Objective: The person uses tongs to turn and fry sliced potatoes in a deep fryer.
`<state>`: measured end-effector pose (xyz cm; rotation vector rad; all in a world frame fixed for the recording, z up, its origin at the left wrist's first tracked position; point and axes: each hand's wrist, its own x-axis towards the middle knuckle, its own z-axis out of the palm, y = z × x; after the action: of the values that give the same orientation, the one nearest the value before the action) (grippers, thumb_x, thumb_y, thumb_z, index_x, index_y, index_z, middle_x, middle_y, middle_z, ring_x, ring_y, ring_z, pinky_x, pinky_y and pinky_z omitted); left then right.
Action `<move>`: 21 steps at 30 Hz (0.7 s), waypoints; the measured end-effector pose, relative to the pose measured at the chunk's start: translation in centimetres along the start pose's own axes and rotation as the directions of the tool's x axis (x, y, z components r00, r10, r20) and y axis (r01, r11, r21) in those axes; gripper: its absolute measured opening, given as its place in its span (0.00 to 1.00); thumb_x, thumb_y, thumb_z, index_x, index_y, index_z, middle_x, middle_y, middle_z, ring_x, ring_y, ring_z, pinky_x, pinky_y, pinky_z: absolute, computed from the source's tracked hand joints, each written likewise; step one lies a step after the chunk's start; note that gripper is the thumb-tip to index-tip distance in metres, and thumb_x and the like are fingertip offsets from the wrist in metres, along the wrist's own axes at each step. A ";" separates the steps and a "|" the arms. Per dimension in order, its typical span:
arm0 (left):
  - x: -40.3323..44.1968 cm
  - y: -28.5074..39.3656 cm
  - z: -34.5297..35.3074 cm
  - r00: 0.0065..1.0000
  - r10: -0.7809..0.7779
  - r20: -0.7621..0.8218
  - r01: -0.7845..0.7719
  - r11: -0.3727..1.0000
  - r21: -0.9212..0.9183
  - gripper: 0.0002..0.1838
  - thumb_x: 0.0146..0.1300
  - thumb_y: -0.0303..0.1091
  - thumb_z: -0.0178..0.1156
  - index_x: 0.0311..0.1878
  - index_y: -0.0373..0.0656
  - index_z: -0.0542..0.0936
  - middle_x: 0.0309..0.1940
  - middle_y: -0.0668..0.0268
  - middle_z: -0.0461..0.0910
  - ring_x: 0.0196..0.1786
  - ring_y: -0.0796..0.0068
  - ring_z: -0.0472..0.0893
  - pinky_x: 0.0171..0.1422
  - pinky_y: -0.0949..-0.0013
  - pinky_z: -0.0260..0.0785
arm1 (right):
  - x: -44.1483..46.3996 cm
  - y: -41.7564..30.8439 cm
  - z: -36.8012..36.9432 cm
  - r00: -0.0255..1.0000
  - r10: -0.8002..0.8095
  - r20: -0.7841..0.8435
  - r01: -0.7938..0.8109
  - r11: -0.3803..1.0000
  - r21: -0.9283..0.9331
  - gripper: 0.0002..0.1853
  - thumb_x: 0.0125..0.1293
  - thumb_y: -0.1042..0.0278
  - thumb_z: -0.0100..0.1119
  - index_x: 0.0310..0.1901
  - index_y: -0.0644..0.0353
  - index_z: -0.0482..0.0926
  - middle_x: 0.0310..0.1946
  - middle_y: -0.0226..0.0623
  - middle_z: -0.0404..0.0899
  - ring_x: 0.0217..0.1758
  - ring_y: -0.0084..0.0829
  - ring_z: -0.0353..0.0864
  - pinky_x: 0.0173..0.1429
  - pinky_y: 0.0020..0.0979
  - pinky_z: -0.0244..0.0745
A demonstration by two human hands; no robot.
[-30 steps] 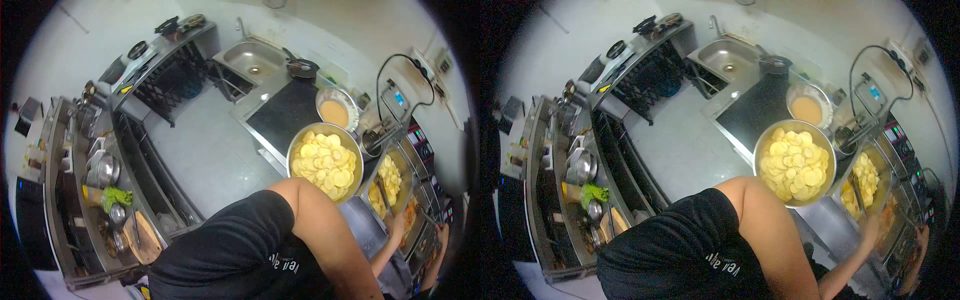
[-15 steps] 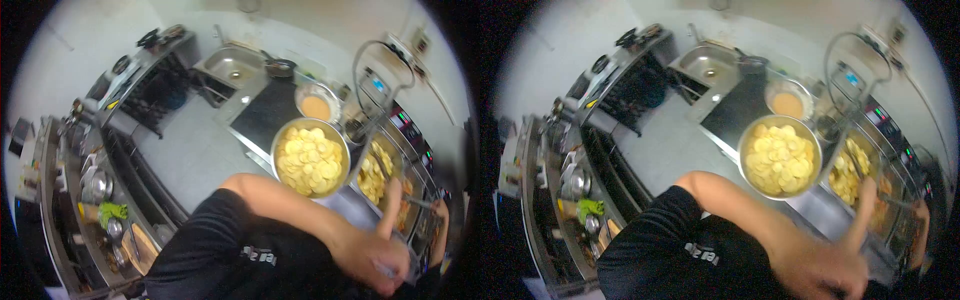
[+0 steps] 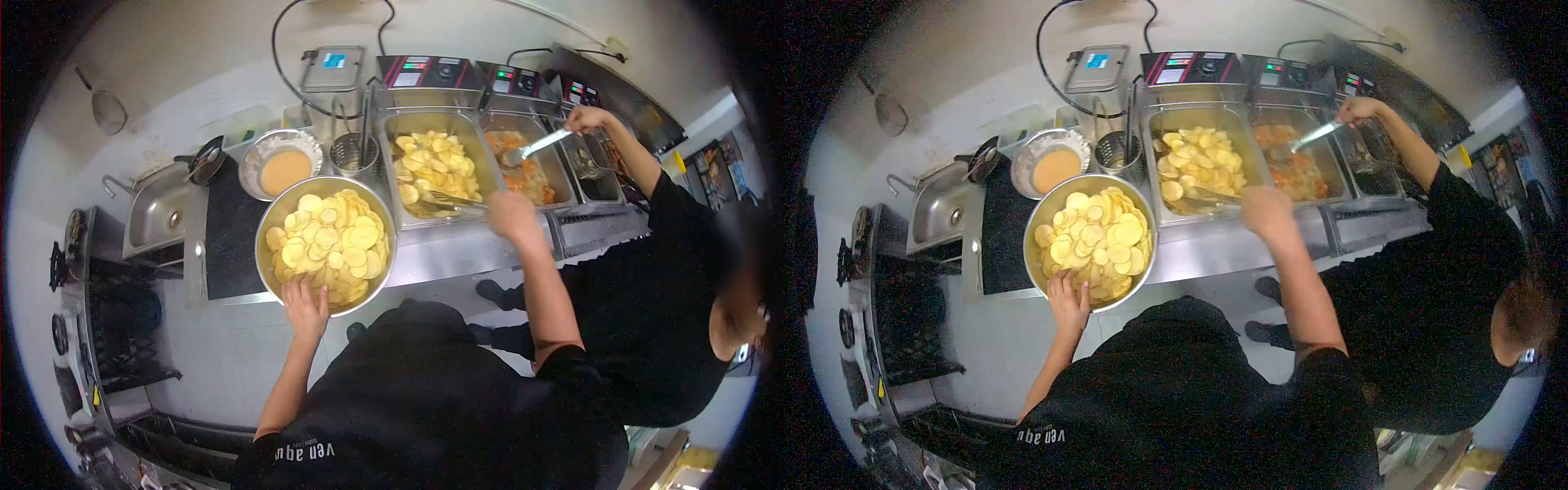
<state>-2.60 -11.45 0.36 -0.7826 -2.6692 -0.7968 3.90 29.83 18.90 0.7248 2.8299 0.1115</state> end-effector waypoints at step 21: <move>1.7 0.8 0.6 0.997 -0.067 0.042 0.062 0.992 0.107 0.15 0.65 0.43 0.64 0.49 0.43 0.81 0.55 0.57 0.76 0.63 0.51 0.72 0.73 0.44 0.56 | 5.3 2.0 -0.5 0.967 0.252 -0.047 -0.237 0.949 0.210 0.13 0.62 0.70 0.56 0.42 0.63 0.87 0.47 0.55 0.85 0.52 0.52 0.86 0.55 0.45 0.81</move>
<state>-3.59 -9.83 0.83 -0.7005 -2.7640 -0.6538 0.22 34.10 18.67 1.1385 2.8343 -0.1162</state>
